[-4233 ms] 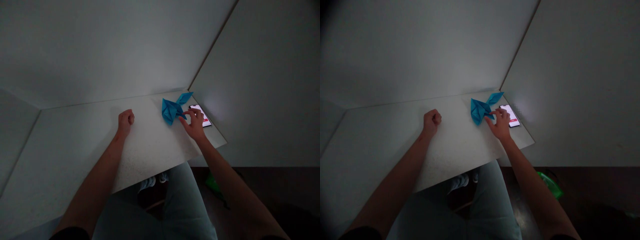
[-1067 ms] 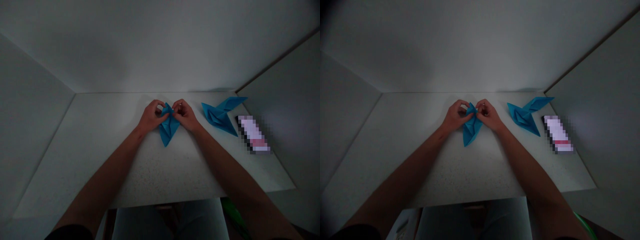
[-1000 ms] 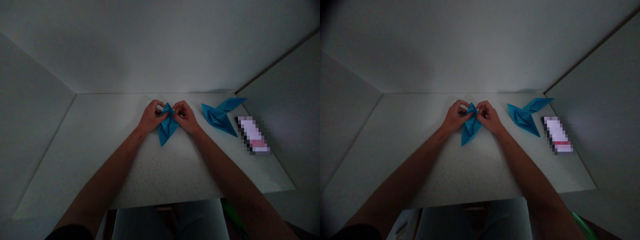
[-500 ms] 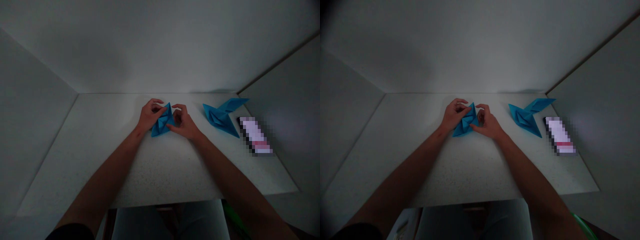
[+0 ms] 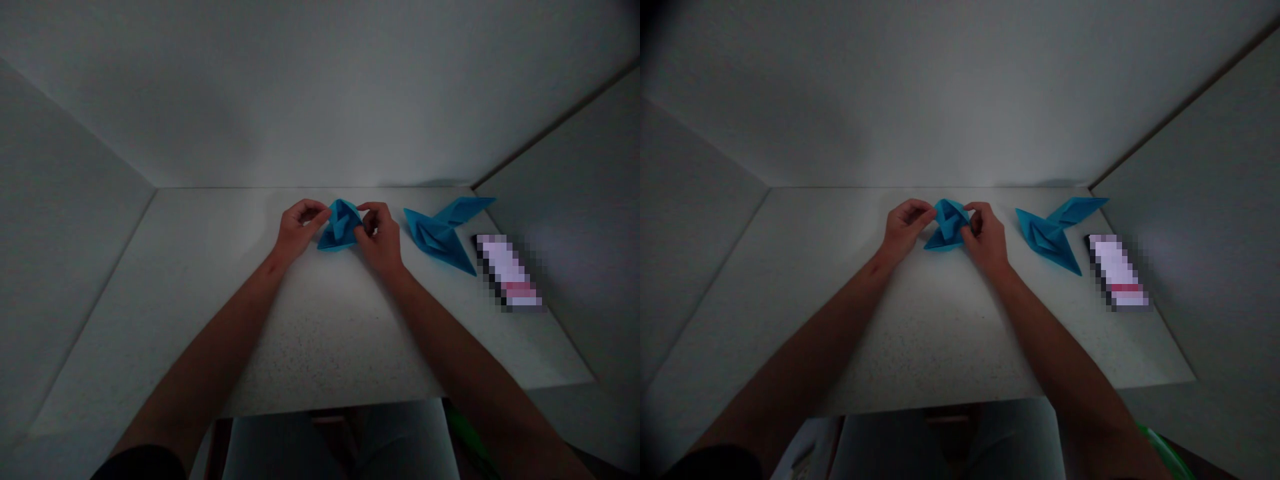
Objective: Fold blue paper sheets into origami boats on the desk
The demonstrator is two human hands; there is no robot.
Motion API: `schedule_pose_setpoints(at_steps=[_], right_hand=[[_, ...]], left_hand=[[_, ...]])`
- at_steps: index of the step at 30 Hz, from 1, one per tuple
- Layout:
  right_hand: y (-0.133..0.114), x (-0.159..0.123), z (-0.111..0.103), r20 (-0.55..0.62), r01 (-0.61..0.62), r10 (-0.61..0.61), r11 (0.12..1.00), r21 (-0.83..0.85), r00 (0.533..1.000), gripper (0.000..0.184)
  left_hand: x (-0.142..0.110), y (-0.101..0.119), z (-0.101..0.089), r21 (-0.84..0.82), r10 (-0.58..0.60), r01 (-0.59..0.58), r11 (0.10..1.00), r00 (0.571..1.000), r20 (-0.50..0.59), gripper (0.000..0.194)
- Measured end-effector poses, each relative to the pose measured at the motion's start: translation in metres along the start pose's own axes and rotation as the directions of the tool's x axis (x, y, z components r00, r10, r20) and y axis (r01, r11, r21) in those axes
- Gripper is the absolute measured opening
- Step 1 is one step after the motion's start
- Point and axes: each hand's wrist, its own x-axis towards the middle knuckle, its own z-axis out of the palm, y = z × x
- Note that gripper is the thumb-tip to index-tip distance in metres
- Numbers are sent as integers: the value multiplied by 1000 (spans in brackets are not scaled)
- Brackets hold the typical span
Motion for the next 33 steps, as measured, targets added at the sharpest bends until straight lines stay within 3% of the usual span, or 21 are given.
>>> schedule_pose_setpoints(at_steps=[8,13,17,20,26,29,33], right_hand=[[-8,2,-3,-34,171,-176,977,-127,984,34],[-3,-3,-2,18,104,-104,995,-9,994,30],[1,-3,-1,-25,102,-102,994,-27,994,30],[1,-1,-2,-59,177,-186,975,-133,981,29],[2,2,-5,-161,199,-240,952,-233,957,32],[4,2,-6,-170,215,-258,948,-237,951,30],[8,4,-10,-109,236,-265,946,-222,958,28]], left_hand=[[10,-13,-4,-138,-38,20,990,991,-126,44],[15,-21,-9,-264,-71,10,964,972,-223,42],[14,-18,-9,-183,-19,-30,983,965,-262,43],[9,-11,-5,-72,39,-54,996,979,-201,49],[-9,-2,6,187,124,-132,973,991,54,79],[-11,-3,7,262,65,-99,960,989,136,58],[-6,-8,3,244,-4,-30,969,991,135,26]])
